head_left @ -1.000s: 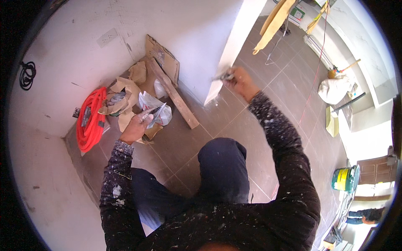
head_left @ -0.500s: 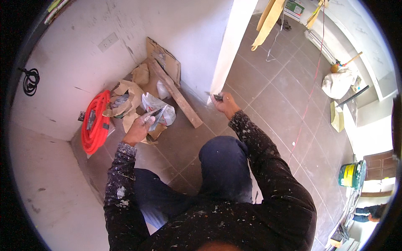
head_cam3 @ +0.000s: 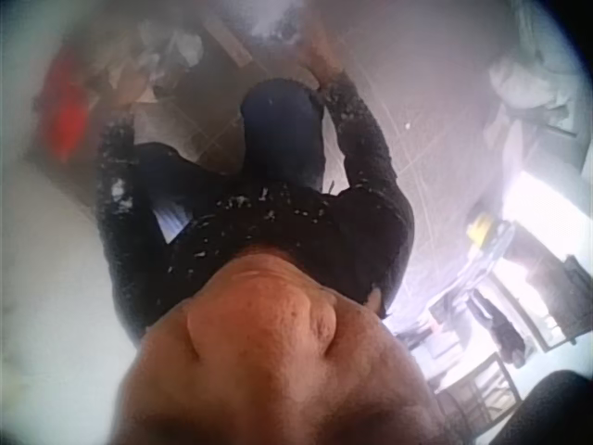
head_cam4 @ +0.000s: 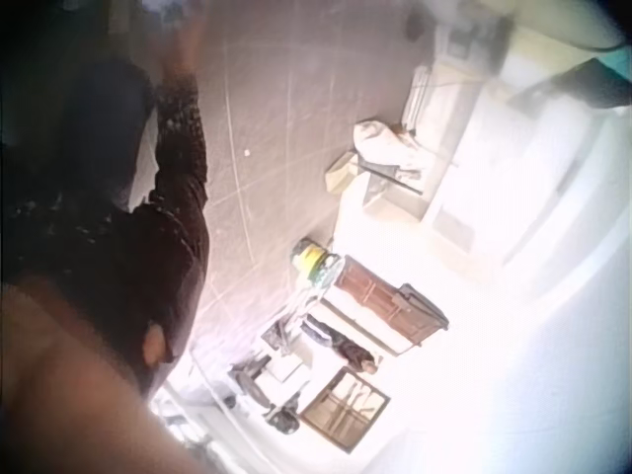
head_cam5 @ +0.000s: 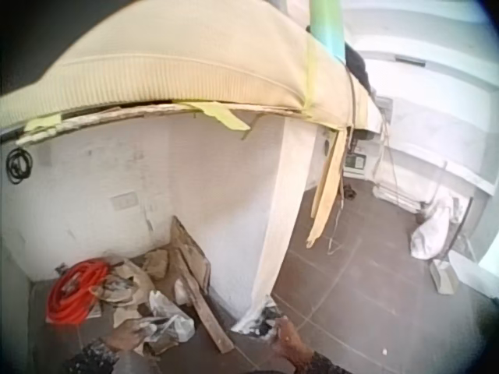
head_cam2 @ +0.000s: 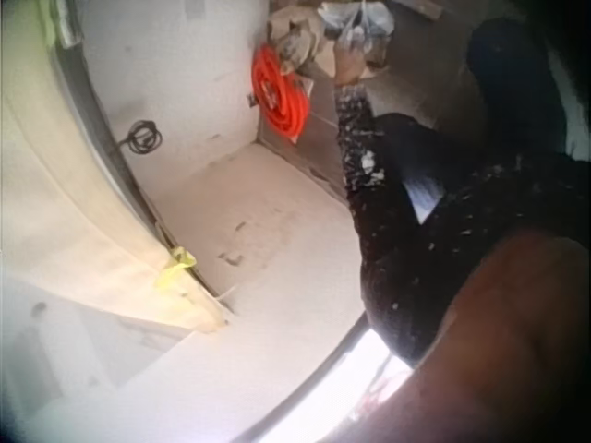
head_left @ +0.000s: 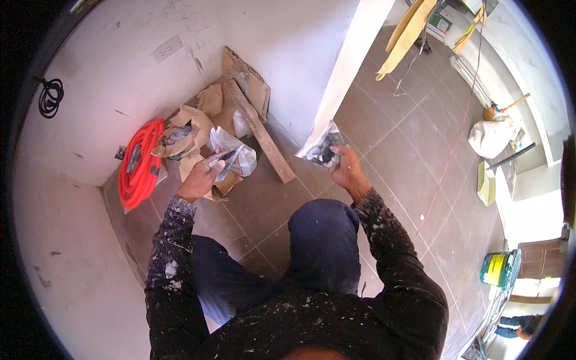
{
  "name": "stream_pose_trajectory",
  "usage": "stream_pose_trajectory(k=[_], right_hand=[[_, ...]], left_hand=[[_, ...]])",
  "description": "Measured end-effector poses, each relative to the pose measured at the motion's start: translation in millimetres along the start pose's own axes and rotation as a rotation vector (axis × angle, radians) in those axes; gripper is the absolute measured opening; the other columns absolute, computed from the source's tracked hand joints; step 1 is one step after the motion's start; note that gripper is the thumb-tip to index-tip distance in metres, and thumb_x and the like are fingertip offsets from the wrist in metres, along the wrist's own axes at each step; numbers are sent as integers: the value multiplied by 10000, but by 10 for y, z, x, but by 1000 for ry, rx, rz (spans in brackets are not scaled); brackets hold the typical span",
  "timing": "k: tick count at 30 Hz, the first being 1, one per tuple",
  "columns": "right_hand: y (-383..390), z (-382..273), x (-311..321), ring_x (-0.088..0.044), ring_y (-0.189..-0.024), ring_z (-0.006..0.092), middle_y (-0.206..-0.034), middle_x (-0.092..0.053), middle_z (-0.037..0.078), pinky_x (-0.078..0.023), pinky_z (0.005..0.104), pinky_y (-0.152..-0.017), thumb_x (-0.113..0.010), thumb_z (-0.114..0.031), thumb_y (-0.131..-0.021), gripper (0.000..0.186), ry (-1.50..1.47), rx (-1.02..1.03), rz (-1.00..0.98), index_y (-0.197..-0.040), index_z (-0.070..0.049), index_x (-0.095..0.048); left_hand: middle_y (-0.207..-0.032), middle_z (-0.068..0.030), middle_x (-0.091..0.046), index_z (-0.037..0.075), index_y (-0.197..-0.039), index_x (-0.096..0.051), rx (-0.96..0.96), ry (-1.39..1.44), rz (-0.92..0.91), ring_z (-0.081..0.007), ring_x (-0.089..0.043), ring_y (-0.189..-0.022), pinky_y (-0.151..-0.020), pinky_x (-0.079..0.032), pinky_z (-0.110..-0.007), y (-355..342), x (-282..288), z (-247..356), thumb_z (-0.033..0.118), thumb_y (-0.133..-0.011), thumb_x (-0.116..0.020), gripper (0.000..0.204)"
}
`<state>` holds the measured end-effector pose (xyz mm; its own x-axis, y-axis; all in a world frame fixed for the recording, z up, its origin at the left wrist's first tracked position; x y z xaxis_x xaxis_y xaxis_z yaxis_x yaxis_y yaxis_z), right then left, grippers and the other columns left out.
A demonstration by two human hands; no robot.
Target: The person kneels on the floor and uses a trowel to apply plaster to a white wall corner and adjacent surface. They repeatedly scoop plaster from a hawk and smooth it along the wall edge.
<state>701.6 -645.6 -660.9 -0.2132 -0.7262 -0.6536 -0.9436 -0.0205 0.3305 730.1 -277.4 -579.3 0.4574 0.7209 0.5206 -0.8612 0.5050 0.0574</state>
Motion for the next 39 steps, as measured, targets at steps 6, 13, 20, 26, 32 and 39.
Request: stream_pose_trajectory(k=[6, 13, 20, 26, 32, 39], right_hand=[[-1065, 440, 1077, -615, -1114, 383, -1234, -591, 205, -483, 601, -961, -442, -67, -911, 332, 862, 314, -235, -1225, 22, -497], [-1440, 8, 828, -626, -1004, 355, -1095, -590, 180, -535, 551, -904, -514, -69, -905, 252, 297, 253, 45, -1144, 13, -511], [-388, -1244, -504, -659, -998, 271, -1033, -598, 170, -600, 419, -854, -530, -59, -939, 127, 87, 147, 80, -1035, 22, -546], [656, -1333, -1091, -665, -1052, 241, -1171, -634, 186, -588, 363, -850, -513, -58, -964, 249, 165, 350, 90, -1188, 34, -571], [1415, -518, -2169, -477, -1311, 336, -1386, -525, 143, -344, 500, -1132, -649, -74, -839, 544, 1393, 1041, -833, -1364, -197, -579], [799, -329, -1114, -439, -1354, 322, -1401, -511, 153, -305, 498, -1159, -589, -38, -880, 568, 1591, 1030, -580, -1422, -192, -517]], left_hand=[[-1188, -106, -642, -7, -1340, -549, 54, 40, -6, -176, -564, -1079, -982, -435, -315, -5, -51, -71, 316, -1029, -527, 449], [-1181, -127, -667, -17, -1320, -567, 67, -28, 25, -182, -592, -1071, -982, -442, -317, -1, -24, -16, 264, -1029, -519, 407], [-1147, -115, -677, -26, -1307, -575, -10, 32, -10, -170, -591, -1038, -946, -458, -312, -133, -159, -81, 292, -1026, -531, 426], [-1199, -108, -651, 5, -1308, -555, 131, 637, 101, -182, -613, -1084, -977, -483, -350, -150, -202, 39, 292, -1022, -537, 406], [-1276, -105, -626, 31, -1341, -502, 202, 1602, -52, -234, -611, -1157, -1057, -456, -417, -157, -697, 624, 248, -1026, -519, 383], [-1273, -104, -630, 53, -1320, -518, 114, 1733, 11, -253, -610, -1163, -1038, -464, -461, -10, -653, 724, 235, -1008, -538, 362]])
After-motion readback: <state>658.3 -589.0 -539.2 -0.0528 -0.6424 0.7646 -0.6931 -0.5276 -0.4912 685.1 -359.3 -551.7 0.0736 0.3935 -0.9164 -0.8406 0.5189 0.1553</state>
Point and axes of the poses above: each hand's wrist, its own y-axis away from the middle knuckle, its own x-axis out of the back of the hand, z = x × y, the point moved 8 cm from there along -y, towards the middle knuckle
